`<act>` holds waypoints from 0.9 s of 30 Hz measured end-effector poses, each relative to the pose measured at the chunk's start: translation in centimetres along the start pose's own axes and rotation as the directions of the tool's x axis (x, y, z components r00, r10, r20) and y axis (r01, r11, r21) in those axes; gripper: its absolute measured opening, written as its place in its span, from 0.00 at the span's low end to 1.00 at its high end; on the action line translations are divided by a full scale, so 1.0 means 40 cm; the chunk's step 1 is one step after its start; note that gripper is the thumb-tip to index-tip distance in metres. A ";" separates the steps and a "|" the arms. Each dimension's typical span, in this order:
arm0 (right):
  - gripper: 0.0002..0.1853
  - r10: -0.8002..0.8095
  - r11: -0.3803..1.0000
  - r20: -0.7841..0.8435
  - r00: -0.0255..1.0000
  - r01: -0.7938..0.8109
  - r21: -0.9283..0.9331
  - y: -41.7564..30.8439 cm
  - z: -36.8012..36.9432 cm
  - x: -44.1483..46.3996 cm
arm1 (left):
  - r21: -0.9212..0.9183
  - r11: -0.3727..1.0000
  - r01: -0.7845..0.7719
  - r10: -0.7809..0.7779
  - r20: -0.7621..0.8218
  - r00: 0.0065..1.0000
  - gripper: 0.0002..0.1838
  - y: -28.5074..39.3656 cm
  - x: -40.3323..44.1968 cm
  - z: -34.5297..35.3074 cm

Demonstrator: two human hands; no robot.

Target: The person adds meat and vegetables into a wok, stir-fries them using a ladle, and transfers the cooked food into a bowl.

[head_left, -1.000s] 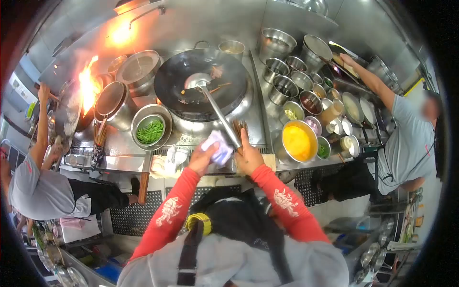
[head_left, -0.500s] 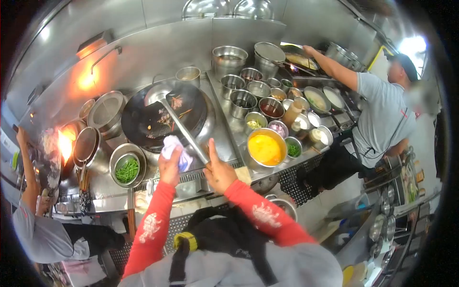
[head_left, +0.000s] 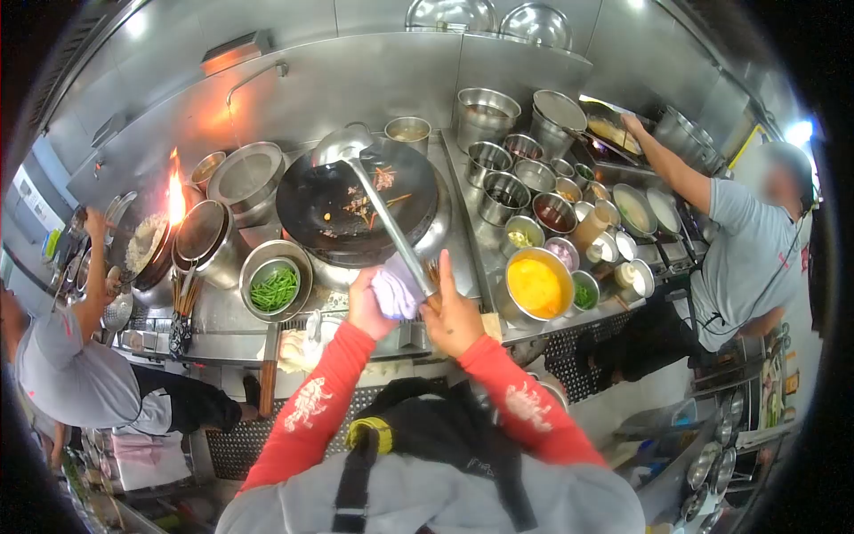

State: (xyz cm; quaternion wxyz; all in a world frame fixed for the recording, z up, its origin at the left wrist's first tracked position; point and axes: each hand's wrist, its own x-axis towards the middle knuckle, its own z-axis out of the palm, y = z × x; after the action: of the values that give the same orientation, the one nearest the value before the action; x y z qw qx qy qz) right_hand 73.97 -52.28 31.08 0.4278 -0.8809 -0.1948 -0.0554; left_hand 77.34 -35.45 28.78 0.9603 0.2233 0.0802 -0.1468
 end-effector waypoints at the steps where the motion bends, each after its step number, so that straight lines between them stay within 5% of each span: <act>1: 0.50 -0.040 0.998 -0.016 0.999 0.039 -0.058 0.004 0.022 0.002 | -0.013 1.000 -0.006 0.006 0.009 1.000 0.18 -0.013 -0.011 0.036; 2: 0.50 -0.078 0.991 -0.027 0.997 0.074 -0.115 0.004 0.039 0.001 | 0.075 0.997 -0.020 0.012 0.097 0.995 0.13 -0.028 -0.023 0.051; 3: 0.49 -0.080 0.992 0.014 0.997 0.081 -0.096 -0.007 0.046 -0.005 | 0.329 0.915 -0.234 0.273 -0.077 0.959 0.09 -0.076 0.021 0.037; 5: 0.49 -0.098 0.993 0.095 0.991 0.104 -0.063 -0.028 0.043 -0.006 | 0.498 0.814 -0.299 0.385 -0.077 0.920 0.07 -0.071 0.102 -0.029; 8: 0.50 0.039 0.982 0.183 0.982 -0.072 0.176 -0.029 0.049 -0.047 | 0.523 0.813 -0.256 0.406 -0.193 0.893 0.11 0.057 0.140 0.005; 10: 0.52 0.106 0.809 0.314 0.944 -0.265 0.524 -0.055 0.042 -0.078 | 0.403 0.890 -0.214 0.302 -0.169 0.938 0.11 0.112 0.143 0.005; 12: 0.52 0.182 0.856 0.344 0.921 -0.321 0.405 -0.032 0.025 -0.052 | 0.343 0.912 -0.227 0.294 -0.160 0.942 0.10 0.089 0.150 -0.002; 15: 0.53 -0.010 0.999 0.130 0.991 0.004 0.046 0.027 0.041 0.016 | 0.455 0.815 -0.358 0.487 -0.206 0.849 0.12 -0.108 0.116 0.040; 17: 0.52 0.049 0.984 0.233 0.971 -0.007 -0.180 0.029 0.031 0.038 | 0.403 0.882 -0.244 0.350 -0.214 0.912 0.14 -0.119 0.117 0.021; 21: 0.48 -0.046 0.999 0.244 0.969 0.041 0.027 0.033 0.021 0.011 | 0.467 0.846 -0.257 0.372 -0.172 0.912 0.19 -0.086 0.139 0.014; 24: 0.45 0.165 0.857 0.234 0.958 -0.257 0.447 0.013 0.051 -0.020 | 0.431 0.890 -0.147 0.223 -0.131 0.966 0.23 -0.046 0.153 -0.016; 27: 0.40 0.291 0.681 0.275 0.916 -0.400 0.613 0.028 0.055 -0.025 | 0.619 0.740 -0.264 0.455 -0.171 0.874 0.23 -0.042 0.175 -0.104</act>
State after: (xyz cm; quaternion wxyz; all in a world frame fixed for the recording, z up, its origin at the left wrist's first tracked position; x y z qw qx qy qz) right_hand 73.32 -51.50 28.60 0.6958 -0.6956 -0.0641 0.1671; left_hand 83.03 -36.74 22.89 0.8311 0.5353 0.1366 0.0637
